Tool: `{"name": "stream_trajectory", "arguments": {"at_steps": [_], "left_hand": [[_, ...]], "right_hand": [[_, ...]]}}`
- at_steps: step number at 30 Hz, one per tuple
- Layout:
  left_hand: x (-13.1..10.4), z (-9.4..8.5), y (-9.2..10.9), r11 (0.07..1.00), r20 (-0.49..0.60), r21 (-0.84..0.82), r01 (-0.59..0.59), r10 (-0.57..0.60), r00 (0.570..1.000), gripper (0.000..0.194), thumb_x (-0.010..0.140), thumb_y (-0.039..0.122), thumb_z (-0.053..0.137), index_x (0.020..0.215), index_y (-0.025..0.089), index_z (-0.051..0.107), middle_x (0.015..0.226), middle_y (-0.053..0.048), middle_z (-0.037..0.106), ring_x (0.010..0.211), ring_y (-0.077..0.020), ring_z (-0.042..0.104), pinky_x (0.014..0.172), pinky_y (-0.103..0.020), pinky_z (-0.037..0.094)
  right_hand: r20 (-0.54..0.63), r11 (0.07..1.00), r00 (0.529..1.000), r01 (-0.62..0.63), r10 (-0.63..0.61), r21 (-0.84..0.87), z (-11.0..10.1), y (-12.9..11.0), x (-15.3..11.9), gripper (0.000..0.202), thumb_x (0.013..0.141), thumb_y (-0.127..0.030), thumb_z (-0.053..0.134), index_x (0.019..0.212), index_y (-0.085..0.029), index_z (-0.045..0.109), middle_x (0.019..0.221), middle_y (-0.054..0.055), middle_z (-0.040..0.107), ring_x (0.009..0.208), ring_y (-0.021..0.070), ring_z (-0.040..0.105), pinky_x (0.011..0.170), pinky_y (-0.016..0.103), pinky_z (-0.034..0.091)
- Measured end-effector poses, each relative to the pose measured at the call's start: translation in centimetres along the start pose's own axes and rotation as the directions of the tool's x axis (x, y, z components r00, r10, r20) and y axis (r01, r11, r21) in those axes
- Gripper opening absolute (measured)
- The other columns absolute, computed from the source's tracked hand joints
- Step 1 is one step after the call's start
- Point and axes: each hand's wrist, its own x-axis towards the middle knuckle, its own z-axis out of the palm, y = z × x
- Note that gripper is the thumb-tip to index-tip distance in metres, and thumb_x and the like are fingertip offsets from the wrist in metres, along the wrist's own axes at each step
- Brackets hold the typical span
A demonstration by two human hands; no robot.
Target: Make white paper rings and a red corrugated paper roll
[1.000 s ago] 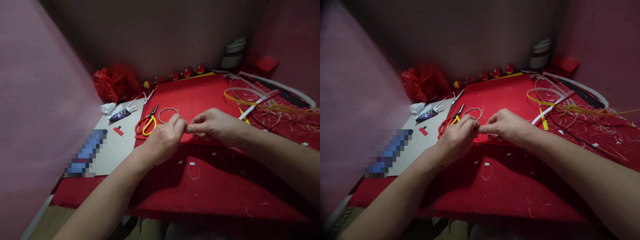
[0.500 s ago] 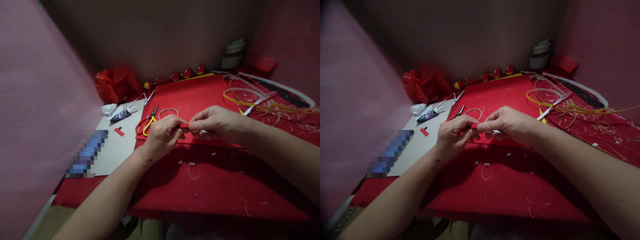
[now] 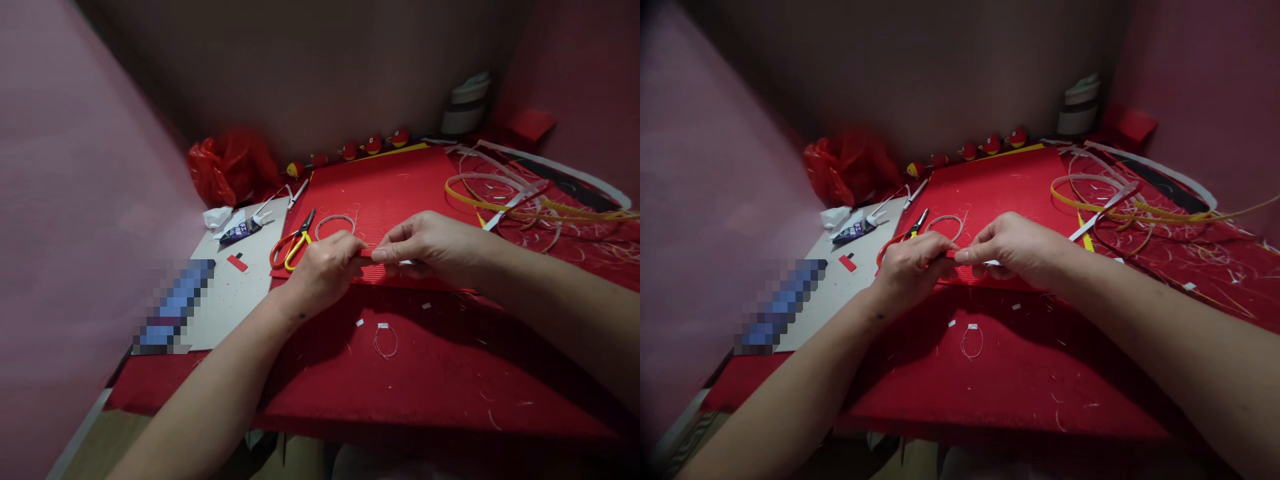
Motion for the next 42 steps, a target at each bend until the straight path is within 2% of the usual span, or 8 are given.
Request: {"name": "stream_trajectory", "arguments": {"at_steps": [7,9,12,14,18,28,36,42], "left_hand": [[-0.1,0.2,-0.1,0.998,0.012,0.046,-0.042,0.042,0.999,0.011,0.084,0.017,0.047,0.076,0.012,0.053,0.071,-0.004,0.057,0.064,-0.0107,0.055,0.056,-0.022,0.047],[0.0,0.2,0.0,0.988,-0.018,-0.150,0.025,-0.028,0.999,0.006,0.082,0.013,0.048,0.080,0.012,0.054,0.073,-0.003,0.057,0.064,-0.0095,0.057,0.058,-0.021,0.049],[0.1,0.3,0.2,0.840,-0.035,-0.524,0.138,-0.183,0.982,0.009,0.080,0.009,0.051,0.088,0.013,0.055,0.076,-0.001,0.056,0.058,-0.0063,0.059,0.054,-0.017,0.051],[0.1,0.3,0.3,0.771,-0.052,-0.619,0.153,-0.235,0.971,0.012,0.078,0.011,0.054,0.090,0.013,0.056,0.081,-0.002,0.055,0.056,-0.0056,0.059,0.053,-0.017,0.052],[0.0,0.1,0.2,0.819,-0.093,-0.560,0.124,-0.211,0.973,0.011,0.078,0.017,0.057,0.088,0.015,0.061,0.083,-0.004,0.057,0.059,-0.0069,0.059,0.055,-0.019,0.053],[0.1,-0.7,-0.1,0.860,-0.085,-0.500,0.102,-0.166,0.983,0.010,0.080,0.021,0.056,0.084,0.015,0.063,0.076,-0.003,0.059,0.060,-0.0069,0.058,0.055,-0.017,0.050],[0.1,-0.9,-0.1,0.868,-0.085,-0.485,0.106,-0.167,0.982,0.011,0.082,0.021,0.053,0.083,0.013,0.061,0.077,-0.003,0.059,0.051,-0.0041,0.055,0.049,-0.015,0.048],[0.1,-0.7,-0.5,0.939,-0.082,-0.335,0.077,-0.111,0.990,0.008,0.081,0.017,0.053,0.080,0.013,0.061,0.070,-0.002,0.060,0.059,-0.0076,0.059,0.055,-0.017,0.049]], "right_hand": [[-0.031,0.999,1.000,0.007,-0.006,0.053,0.3,0.1,0.1,0.033,0.061,-0.043,0.070,0.050,-0.017,0.052,0.047,-0.002,0.042,0.041,0.0059,0.028,0.039,0.024,0.017],[-0.013,0.997,1.000,0.025,-0.024,0.080,0.3,0.1,0.1,0.030,0.063,-0.041,0.069,0.052,-0.016,0.055,0.046,-0.003,0.040,0.041,0.0056,0.027,0.039,0.024,0.016],[0.029,0.986,0.996,0.074,-0.080,0.147,0.1,-0.1,0.0,0.022,0.066,-0.037,0.067,0.061,-0.016,0.062,0.051,-0.002,0.045,0.043,0.0058,0.031,0.041,0.024,0.020],[0.053,0.981,0.993,0.097,-0.107,0.170,0.0,-0.3,-0.1,0.020,0.067,-0.035,0.066,0.063,-0.016,0.063,0.052,-0.002,0.047,0.044,0.0059,0.033,0.041,0.023,0.021],[0.086,0.978,0.991,0.088,-0.105,0.188,0.1,-0.4,-0.3,0.019,0.069,-0.032,0.065,0.062,-0.015,0.062,0.047,-0.003,0.042,0.043,0.0055,0.031,0.041,0.023,0.020],[0.124,0.967,0.992,0.007,-0.039,0.253,-0.1,-0.3,-0.3,0.014,0.067,-0.023,0.065,0.075,-0.012,0.065,0.060,0.002,0.056,0.043,0.0046,0.038,0.038,0.020,0.023],[0.108,0.971,0.991,-0.099,0.077,0.216,-0.2,-0.5,-0.3,0.010,0.068,-0.020,0.063,0.063,-0.012,0.062,0.056,0.003,0.057,0.039,0.0040,0.041,0.035,0.018,0.026],[0.033,0.986,0.995,-0.101,0.098,0.131,0.0,-0.7,-0.3,0.014,0.066,-0.018,0.061,0.054,-0.012,0.058,0.048,0.002,0.053,0.036,0.0033,0.038,0.034,0.019,0.023]]}}
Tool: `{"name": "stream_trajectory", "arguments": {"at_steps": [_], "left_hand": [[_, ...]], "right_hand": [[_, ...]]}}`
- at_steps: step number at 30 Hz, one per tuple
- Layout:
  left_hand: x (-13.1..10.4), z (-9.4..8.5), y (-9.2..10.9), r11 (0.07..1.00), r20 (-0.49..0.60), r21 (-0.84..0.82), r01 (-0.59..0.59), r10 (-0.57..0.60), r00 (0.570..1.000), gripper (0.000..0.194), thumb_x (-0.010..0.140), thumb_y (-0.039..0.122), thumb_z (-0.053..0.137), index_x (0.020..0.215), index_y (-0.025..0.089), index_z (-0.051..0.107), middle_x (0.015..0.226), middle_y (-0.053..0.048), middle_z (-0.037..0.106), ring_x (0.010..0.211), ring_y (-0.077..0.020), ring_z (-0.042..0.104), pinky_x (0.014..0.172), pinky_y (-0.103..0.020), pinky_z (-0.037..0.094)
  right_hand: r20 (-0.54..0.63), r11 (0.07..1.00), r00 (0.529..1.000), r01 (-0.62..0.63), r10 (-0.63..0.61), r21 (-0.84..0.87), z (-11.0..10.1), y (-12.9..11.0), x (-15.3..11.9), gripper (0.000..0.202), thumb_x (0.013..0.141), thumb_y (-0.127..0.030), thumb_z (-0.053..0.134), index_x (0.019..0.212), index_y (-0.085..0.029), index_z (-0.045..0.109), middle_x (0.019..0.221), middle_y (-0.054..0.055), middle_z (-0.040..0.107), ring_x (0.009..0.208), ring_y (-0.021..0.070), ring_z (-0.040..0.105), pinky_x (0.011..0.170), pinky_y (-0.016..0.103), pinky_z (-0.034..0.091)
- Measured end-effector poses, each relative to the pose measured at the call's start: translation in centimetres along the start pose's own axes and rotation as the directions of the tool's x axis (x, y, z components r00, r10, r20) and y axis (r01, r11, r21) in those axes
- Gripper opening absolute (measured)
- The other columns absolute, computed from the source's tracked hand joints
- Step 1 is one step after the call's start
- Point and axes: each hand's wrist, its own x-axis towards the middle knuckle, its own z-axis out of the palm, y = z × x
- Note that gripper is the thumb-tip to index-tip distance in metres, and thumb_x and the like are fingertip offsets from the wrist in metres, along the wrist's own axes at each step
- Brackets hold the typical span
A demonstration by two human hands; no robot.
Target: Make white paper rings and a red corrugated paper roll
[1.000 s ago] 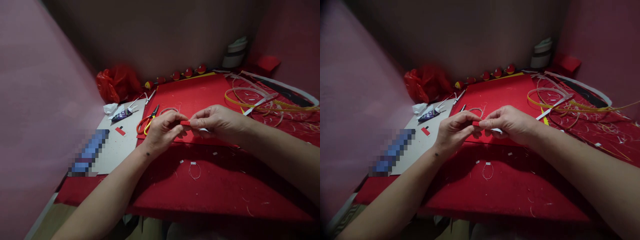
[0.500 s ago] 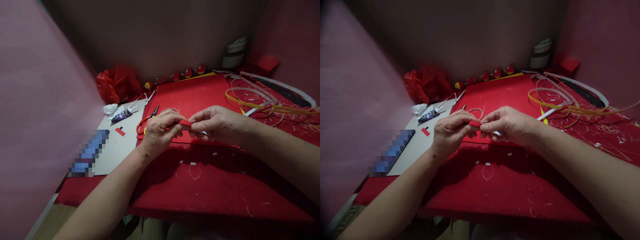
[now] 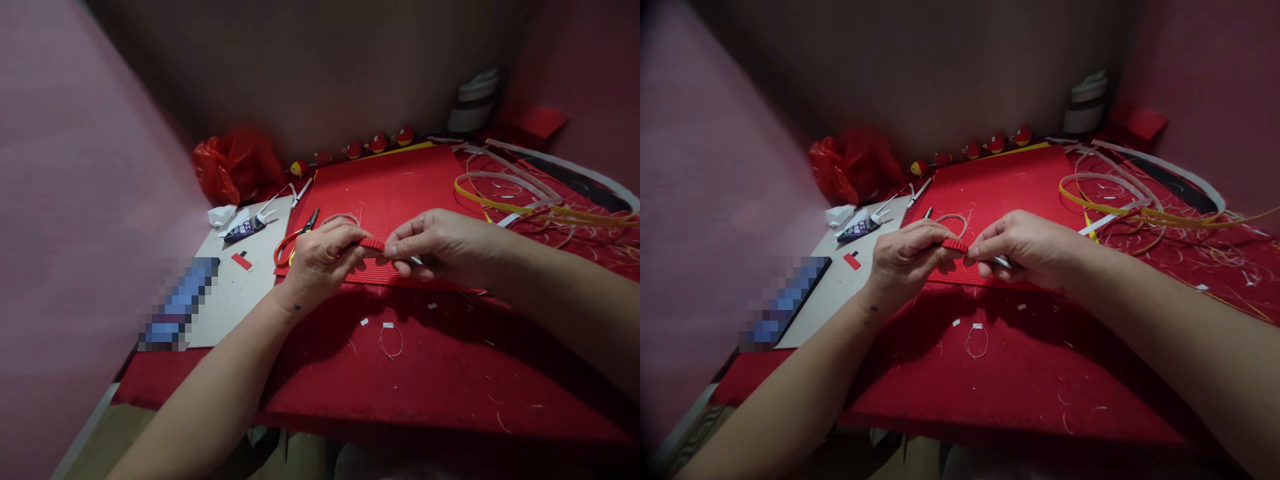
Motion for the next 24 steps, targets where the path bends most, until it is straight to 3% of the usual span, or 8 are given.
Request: {"name": "stream_trajectory", "arguments": {"at_steps": [6,10,18,24], "left_hand": [[0.04,0.32,-0.20,0.989,-0.004,0.130,-0.075,0.076,0.997,0.005,0.079,0.016,0.056,0.079,0.013,0.060,0.071,-0.003,0.060,0.067,-0.0088,0.058,0.060,-0.018,0.048],[0.05,0.34,-0.14,0.975,-0.010,0.196,-0.100,0.104,0.995,0.006,0.079,0.016,0.056,0.079,0.012,0.060,0.074,-0.003,0.061,0.065,-0.0075,0.056,0.058,-0.017,0.047],[0.28,0.04,-0.17,0.999,0.008,0.014,-0.043,0.043,0.999,0.008,0.081,0.016,0.053,0.078,0.014,0.061,0.072,-0.002,0.059,0.065,-0.0084,0.058,0.060,-0.018,0.049],[0.35,-0.06,-0.08,0.998,0.037,0.018,-0.057,0.056,0.998,0.009,0.081,0.016,0.054,0.079,0.015,0.062,0.073,-0.002,0.060,0.068,-0.0089,0.059,0.063,-0.019,0.050]], "right_hand": [[0.035,0.999,0.999,0.035,-0.036,0.029,-0.19,0.28,0.03,0.010,0.065,-0.020,0.060,0.058,-0.013,0.063,0.052,0.004,0.055,0.038,0.0054,0.036,0.035,0.022,0.019],[0.006,0.991,0.998,0.061,-0.062,0.116,0.09,0.09,-0.02,0.012,0.064,-0.021,0.063,0.055,-0.014,0.061,0.045,0.001,0.050,0.039,0.0063,0.038,0.036,0.021,0.023],[-0.083,0.998,0.995,0.065,-0.063,0.025,0.64,0.28,0.10,0.019,0.063,-0.028,0.070,0.053,-0.015,0.058,0.048,0.001,0.055,0.036,0.0038,0.037,0.034,0.018,0.026],[-0.047,0.999,0.998,0.044,-0.044,0.003,0.48,0.29,0.18,0.018,0.065,-0.027,0.068,0.053,-0.015,0.059,0.047,0.001,0.056,0.036,0.0036,0.039,0.034,0.017,0.028]]}}
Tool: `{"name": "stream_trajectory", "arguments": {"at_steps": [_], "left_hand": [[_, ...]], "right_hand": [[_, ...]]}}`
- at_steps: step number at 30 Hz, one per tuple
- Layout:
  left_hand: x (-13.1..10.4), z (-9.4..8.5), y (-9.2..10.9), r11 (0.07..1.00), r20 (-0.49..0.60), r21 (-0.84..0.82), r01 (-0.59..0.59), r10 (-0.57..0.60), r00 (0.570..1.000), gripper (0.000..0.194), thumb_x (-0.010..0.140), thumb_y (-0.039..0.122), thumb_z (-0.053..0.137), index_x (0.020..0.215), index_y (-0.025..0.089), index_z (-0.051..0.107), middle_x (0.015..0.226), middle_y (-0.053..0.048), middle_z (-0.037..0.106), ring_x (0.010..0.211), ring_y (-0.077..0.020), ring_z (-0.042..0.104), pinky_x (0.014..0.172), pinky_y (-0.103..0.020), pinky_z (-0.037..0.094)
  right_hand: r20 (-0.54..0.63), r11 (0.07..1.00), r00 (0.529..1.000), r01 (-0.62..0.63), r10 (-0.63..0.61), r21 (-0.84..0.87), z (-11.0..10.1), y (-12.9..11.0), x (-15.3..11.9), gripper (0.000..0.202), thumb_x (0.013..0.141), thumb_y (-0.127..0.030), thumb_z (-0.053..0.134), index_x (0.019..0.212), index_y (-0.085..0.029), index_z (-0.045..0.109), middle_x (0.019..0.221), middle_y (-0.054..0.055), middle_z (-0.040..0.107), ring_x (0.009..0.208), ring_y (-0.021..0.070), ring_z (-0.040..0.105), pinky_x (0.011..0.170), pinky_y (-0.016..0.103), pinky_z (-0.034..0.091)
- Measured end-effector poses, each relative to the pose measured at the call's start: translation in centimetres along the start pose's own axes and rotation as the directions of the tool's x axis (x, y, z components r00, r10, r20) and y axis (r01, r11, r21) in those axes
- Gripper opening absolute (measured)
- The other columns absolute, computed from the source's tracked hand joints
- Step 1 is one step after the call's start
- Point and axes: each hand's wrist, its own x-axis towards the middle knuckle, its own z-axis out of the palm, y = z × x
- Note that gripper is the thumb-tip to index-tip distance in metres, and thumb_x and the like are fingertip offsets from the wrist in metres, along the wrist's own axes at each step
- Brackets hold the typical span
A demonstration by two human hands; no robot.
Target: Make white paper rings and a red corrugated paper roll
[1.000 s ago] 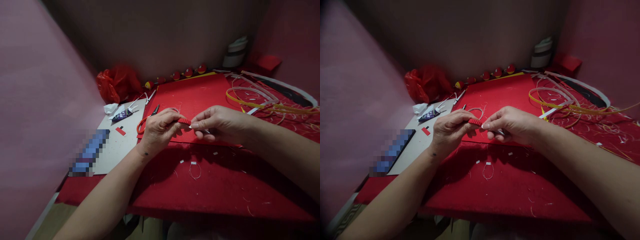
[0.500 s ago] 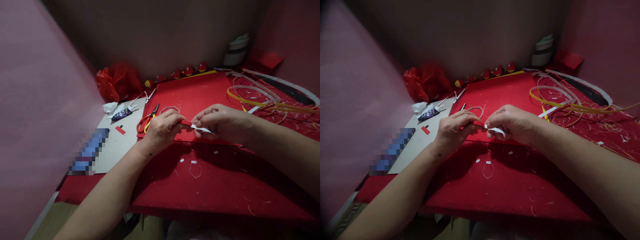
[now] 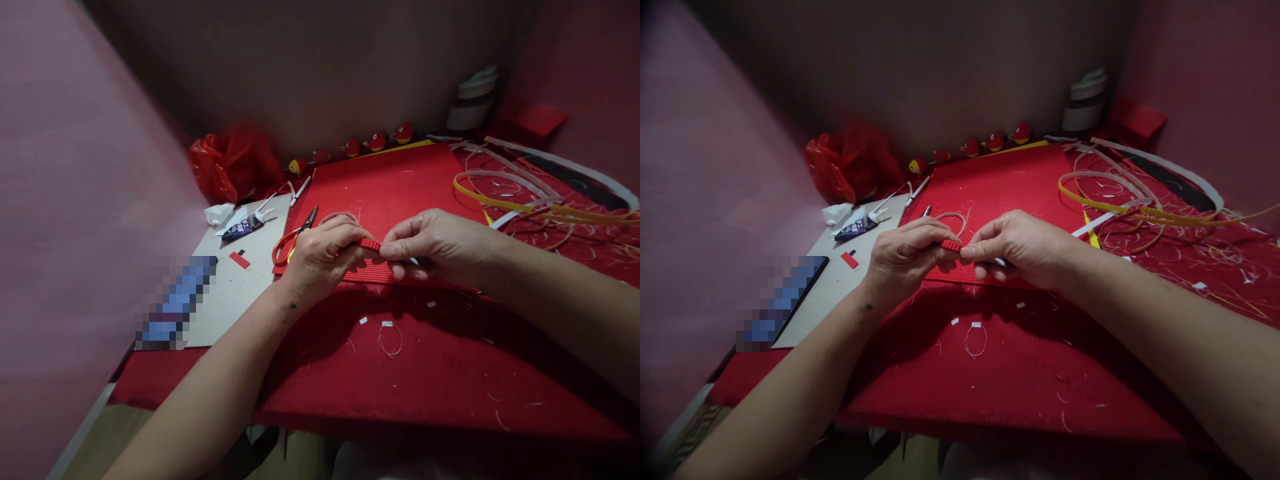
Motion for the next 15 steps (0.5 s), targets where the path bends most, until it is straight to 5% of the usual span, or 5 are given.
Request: {"name": "stream_trajectory", "arguments": {"at_steps": [15], "left_hand": [[0.08,-0.16,0.00,0.998,0.011,0.029,-0.059,0.059,0.998,0.013,0.083,0.020,0.051,0.080,0.014,0.062,0.070,-0.002,0.059,0.064,-0.0079,0.056,0.059,-0.018,0.048]], "right_hand": [[0.078,1.000,0.997,-0.012,0.011,0.008,-0.27,-0.16,-0.09,0.019,0.068,-0.028,0.066,0.057,-0.013,0.061,0.053,0.003,0.059,0.038,0.0045,0.040,0.036,0.019,0.029]]}}
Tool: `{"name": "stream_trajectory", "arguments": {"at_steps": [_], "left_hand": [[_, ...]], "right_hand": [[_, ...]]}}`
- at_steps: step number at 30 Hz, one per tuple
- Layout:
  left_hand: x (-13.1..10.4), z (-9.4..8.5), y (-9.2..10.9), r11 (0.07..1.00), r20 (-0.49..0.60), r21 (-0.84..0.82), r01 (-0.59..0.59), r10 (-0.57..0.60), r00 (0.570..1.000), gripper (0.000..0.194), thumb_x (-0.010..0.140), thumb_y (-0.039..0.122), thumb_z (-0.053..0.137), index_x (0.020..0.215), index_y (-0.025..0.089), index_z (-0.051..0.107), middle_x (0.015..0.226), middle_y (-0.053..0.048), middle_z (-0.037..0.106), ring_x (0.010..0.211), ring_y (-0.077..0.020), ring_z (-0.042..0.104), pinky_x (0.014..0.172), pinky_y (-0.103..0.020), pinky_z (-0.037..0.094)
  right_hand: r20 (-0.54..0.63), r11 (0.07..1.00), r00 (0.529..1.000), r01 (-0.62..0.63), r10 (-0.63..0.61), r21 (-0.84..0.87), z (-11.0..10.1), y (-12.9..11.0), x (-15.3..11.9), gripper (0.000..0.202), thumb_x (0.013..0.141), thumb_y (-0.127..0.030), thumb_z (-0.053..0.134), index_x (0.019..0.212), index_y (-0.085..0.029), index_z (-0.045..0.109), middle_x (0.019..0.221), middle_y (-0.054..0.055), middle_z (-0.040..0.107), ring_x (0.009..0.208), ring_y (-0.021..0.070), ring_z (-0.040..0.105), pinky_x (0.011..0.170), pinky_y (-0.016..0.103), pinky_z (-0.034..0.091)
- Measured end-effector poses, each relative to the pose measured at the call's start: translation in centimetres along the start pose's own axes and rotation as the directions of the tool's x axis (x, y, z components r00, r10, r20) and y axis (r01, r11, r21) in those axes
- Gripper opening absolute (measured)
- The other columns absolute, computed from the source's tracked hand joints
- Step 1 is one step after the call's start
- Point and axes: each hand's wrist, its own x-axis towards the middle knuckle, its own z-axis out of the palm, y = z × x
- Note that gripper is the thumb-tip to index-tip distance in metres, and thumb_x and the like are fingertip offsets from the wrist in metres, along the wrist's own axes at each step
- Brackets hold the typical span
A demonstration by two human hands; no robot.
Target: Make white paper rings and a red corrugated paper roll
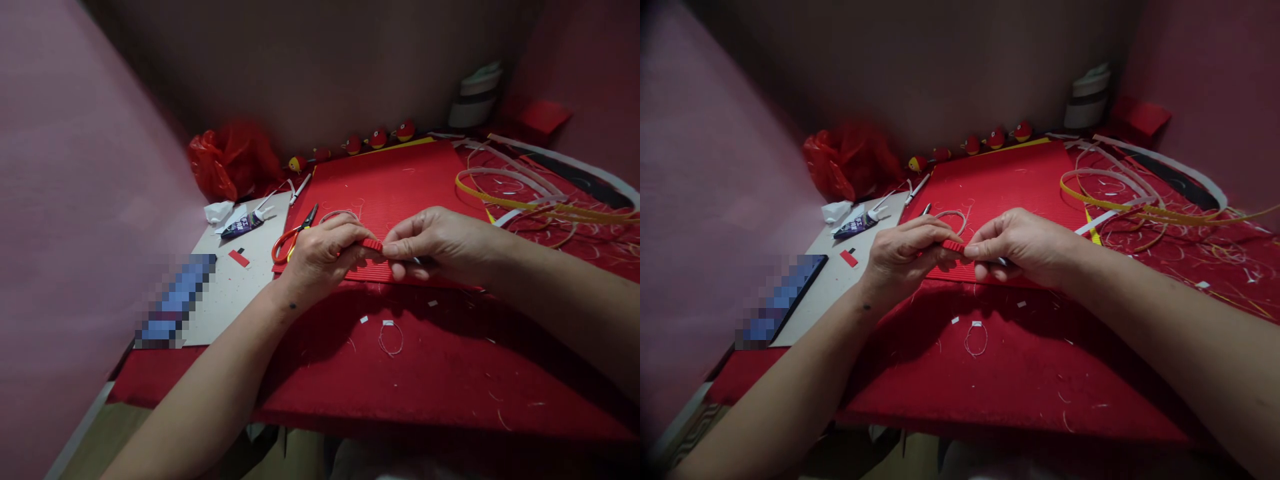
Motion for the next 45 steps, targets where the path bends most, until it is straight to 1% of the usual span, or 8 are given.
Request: {"name": "stream_trajectory", "arguments": {"at_steps": [9,15,19,22,26,36,40,45], "left_hand": [[-0.1,-0.1,0.2,0.997,0.004,0.077,-0.012,0.012,1.000,0.010,0.082,0.019,0.053,0.079,0.014,0.062,0.072,-0.002,0.060,0.066,-0.0081,0.056,0.060,-0.018,0.046],[-0.4,0.1,0.3,0.962,0.030,0.266,-0.060,0.054,0.998,0.012,0.084,0.021,0.050,0.081,0.014,0.060,0.078,-0.003,0.061,0.070,-0.0085,0.058,0.063,-0.018,0.047],[-0.7,0.5,0.2,0.938,0.066,0.337,-0.088,0.069,0.995,0.013,0.085,0.019,0.047,0.082,0.013,0.059,0.078,-0.003,0.060,0.070,-0.0088,0.058,0.061,-0.018,0.046],[-0.8,0.8,0.0,0.922,0.087,0.373,-0.103,0.075,0.993,0.015,0.086,0.017,0.044,0.082,0.013,0.058,0.076,-0.003,0.059,0.069,-0.0087,0.057,0.057,-0.017,0.045],[-0.8,1.0,0.1,0.916,0.099,0.390,-0.097,0.063,0.993,0.016,0.086,0.018,0.044,0.080,0.013,0.057,0.074,-0.003,0.058,0.066,-0.0087,0.057,0.054,-0.018,0.044],[-0.9,1.1,0.6,0.895,0.152,0.433,-0.105,0.042,0.988,0.018,0.087,0.016,0.042,0.079,0.012,0.058,0.075,-0.004,0.058,0.067,-0.0102,0.058,0.054,-0.019,0.044],[-0.9,1.1,0.7,0.866,0.183,0.484,-0.124,0.038,0.982,0.021,0.087,0.017,0.040,0.076,0.012,0.057,0.072,-0.004,0.056,0.059,-0.0096,0.054,0.046,-0.020,0.038],[-0.9,1.0,1.0,0.841,0.184,0.523,-0.140,0.049,0.982,0.023,0.087,0.016,0.038,0.072,0.012,0.056,0.069,-0.003,0.054,0.053,-0.0093,0.048,0.042,-0.021,0.033]], "right_hand": [[-0.014,1.000,0.999,0.030,-0.030,-0.007,0.2,0.1,-0.2,0.020,0.069,-0.028,0.066,0.056,-0.013,0.060,0.052,0.002,0.059,0.039,0.0040,0.042,0.037,0.018,0.028],[-0.061,0.999,0.998,-0.013,0.010,-0.034,0.4,0.3,-0.1,0.020,0.067,-0.027,0.067,0.056,-0.013,0.060,0.051,0.003,0.057,0.039,0.0056,0.043,0.035,0.020,0.030],[-0.106,0.991,0.994,-0.034,0.020,-0.130,0.4,0.3,0.0,0.021,0.067,-0.027,0.065,0.052,-0.014,0.059,0.047,0.004,0.055,0.036,0.0061,0.041,0.033,0.021,0.028],[-0.119,0.976,0.992,0.003,-0.030,-0.220,0.3,0.4,0.0,0.021,0.068,-0.026,0.063,0.051,-0.016,0.059,0.045,0.003,0.054,0.034,0.0067,0.040,0.033,0.022,0.026],[-0.152,0.968,0.986,0.035,-0.075,-0.250,0.4,0.7,0.1,0.018,0.067,-0.025,0.061,0.051,-0.018,0.060,0.044,0.002,0.053,0.034,0.0073,0.040,0.033,0.023,0.027],[-0.161,0.974,0.987,-0.060,0.025,-0.220,1.2,-0.2,-0.3,0.022,0.065,-0.017,0.054,0.042,-0.018,0.054,0.039,0.003,0.048,0.034,0.0077,0.036,0.034,0.025,0.023],[-0.148,0.978,0.988,-0.065,0.036,-0.197,1.1,-0.3,-0.3,0.027,0.067,-0.025,0.057,0.042,-0.018,0.053,0.038,0.003,0.046,0.035,0.0083,0.036,0.035,0.025,0.023],[-0.088,0.967,0.996,0.012,-0.036,-0.255,0.3,1.0,0.1,0.031,0.067,-0.044,0.063,0.053,-0.017,0.058,0.048,0.004,0.055,0.036,0.0082,0.041,0.034,0.024,0.025]]}}
